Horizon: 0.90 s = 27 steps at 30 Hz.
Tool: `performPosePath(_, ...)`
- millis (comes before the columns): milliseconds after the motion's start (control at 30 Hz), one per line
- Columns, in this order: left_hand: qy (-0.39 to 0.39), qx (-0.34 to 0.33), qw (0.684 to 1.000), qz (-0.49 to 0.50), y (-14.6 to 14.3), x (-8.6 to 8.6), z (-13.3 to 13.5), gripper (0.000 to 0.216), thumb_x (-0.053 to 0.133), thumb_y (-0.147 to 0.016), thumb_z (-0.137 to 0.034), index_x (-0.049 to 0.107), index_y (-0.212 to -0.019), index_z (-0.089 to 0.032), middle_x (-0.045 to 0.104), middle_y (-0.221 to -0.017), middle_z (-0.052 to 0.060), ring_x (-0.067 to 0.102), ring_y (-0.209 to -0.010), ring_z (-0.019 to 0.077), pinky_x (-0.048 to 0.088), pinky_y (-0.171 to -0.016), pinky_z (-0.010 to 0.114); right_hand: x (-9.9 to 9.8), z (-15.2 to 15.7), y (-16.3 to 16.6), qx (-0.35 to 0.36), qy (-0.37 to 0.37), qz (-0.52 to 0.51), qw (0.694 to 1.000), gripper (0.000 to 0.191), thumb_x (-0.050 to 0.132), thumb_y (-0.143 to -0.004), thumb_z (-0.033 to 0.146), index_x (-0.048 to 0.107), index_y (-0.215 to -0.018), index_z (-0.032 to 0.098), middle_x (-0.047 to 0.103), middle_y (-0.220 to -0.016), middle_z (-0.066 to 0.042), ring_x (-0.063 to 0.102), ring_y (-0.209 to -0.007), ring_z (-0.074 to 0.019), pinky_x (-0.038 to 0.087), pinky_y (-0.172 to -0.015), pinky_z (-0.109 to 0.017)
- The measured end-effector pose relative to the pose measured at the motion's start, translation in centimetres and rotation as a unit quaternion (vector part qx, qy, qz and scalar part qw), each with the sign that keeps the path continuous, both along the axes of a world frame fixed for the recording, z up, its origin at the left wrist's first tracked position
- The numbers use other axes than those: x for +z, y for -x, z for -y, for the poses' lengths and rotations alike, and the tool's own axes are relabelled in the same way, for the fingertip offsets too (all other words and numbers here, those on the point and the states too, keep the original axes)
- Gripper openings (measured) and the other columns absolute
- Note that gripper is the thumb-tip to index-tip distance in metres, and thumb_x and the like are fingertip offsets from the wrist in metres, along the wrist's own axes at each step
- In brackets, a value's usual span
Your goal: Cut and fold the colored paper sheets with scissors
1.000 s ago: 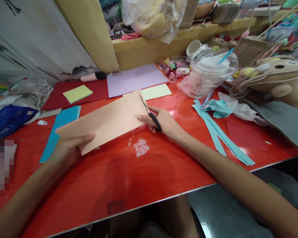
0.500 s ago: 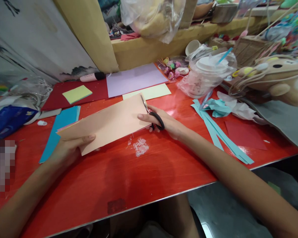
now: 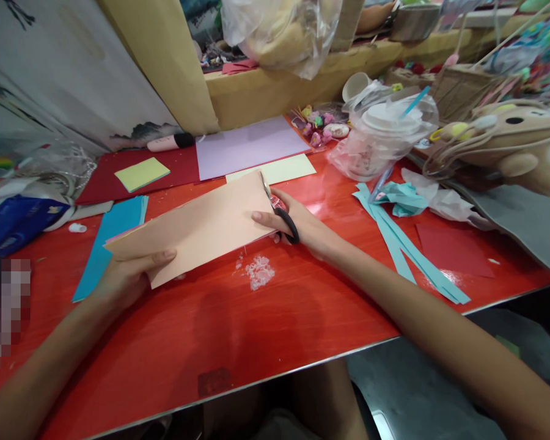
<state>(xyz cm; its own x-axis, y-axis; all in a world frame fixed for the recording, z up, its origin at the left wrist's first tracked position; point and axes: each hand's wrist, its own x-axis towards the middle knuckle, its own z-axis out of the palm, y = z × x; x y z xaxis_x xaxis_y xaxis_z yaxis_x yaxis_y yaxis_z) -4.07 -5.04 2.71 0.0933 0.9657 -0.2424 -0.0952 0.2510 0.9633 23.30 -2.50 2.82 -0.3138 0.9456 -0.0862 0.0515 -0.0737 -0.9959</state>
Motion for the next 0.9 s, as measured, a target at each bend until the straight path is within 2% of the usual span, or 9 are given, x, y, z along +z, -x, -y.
performPosePath(133, -0.002, -0.002, 1.000, -0.002, 0.2, -0.4, -0.1, 0.031, 0.071, -0.068, -0.016, 0.066, -0.098, -0.015, 0.068, -0.101, 0.006, 0.065, -0.089, 0.0231, 0.057, -0.073, 0.029, -0.1, 0.0, -0.1, -0.015, 0.001, 0.011, 1.000, 0.075, 0.069, -0.067, 0.044, 0.036, -0.130, 0.019, 0.053, -0.067, -0.001, 0.045, -0.051, -0.0096, 0.029, -0.043, -0.022)
performPosePath(300, 0.000, -0.005, 1.000, -0.005, 0.2, -0.5, -0.2, 0.031, 0.072, -0.067, -0.016, 0.067, -0.097, -0.017, 0.069, -0.099, 0.004, 0.065, -0.086, 0.0225, 0.057, -0.071, 0.029, -0.2, -0.1, -0.2, -0.024, -0.006, 0.023, 0.999, 0.076, 0.069, -0.068, 0.042, 0.035, -0.131, 0.017, 0.051, -0.059, 0.002, 0.044, -0.048, -0.0098, 0.028, -0.042, -0.022)
performPosePath(600, -0.007, 0.012, 1.000, -0.014, 0.1, -0.3, -0.2, 0.034, 0.074, -0.063, -0.018, 0.068, -0.096, -0.018, 0.069, -0.100, 0.005, 0.065, -0.086, 0.0231, 0.057, -0.070, 0.029, -0.1, 0.0, 0.1, -0.044, -0.022, 0.023, 0.999, 0.074, 0.069, -0.068, 0.042, 0.040, -0.130, 0.016, 0.050, -0.057, 0.002, 0.041, -0.046, -0.0087, 0.029, -0.042, -0.023)
performPosePath(767, 0.015, -0.009, 1.000, -0.007, -0.2, 0.4, 0.1, 0.028, 0.070, -0.067, -0.015, 0.067, -0.095, -0.017, 0.069, -0.099, 0.003, 0.064, -0.090, 0.0236, 0.057, -0.074, 0.031, -0.1, 0.1, 0.0, -0.029, -0.017, 0.019, 0.999, 0.075, 0.068, -0.068, 0.044, 0.038, -0.131, 0.018, 0.050, -0.058, 0.001, 0.043, -0.047, -0.0093, 0.029, -0.042, -0.023)
performPosePath(900, 0.008, -0.004, 1.000, -0.014, -0.2, 0.4, 0.1, 0.030, 0.071, -0.066, -0.015, 0.067, -0.095, -0.016, 0.069, -0.097, 0.005, 0.064, -0.090, 0.0252, 0.057, -0.073, 0.032, 0.0, 0.0, -0.2, -0.003, 0.003, 0.023, 1.000, 0.077, 0.066, -0.067, 0.050, 0.037, -0.131, 0.018, 0.051, -0.058, 0.001, 0.043, -0.047, -0.0106, 0.027, -0.040, -0.023)
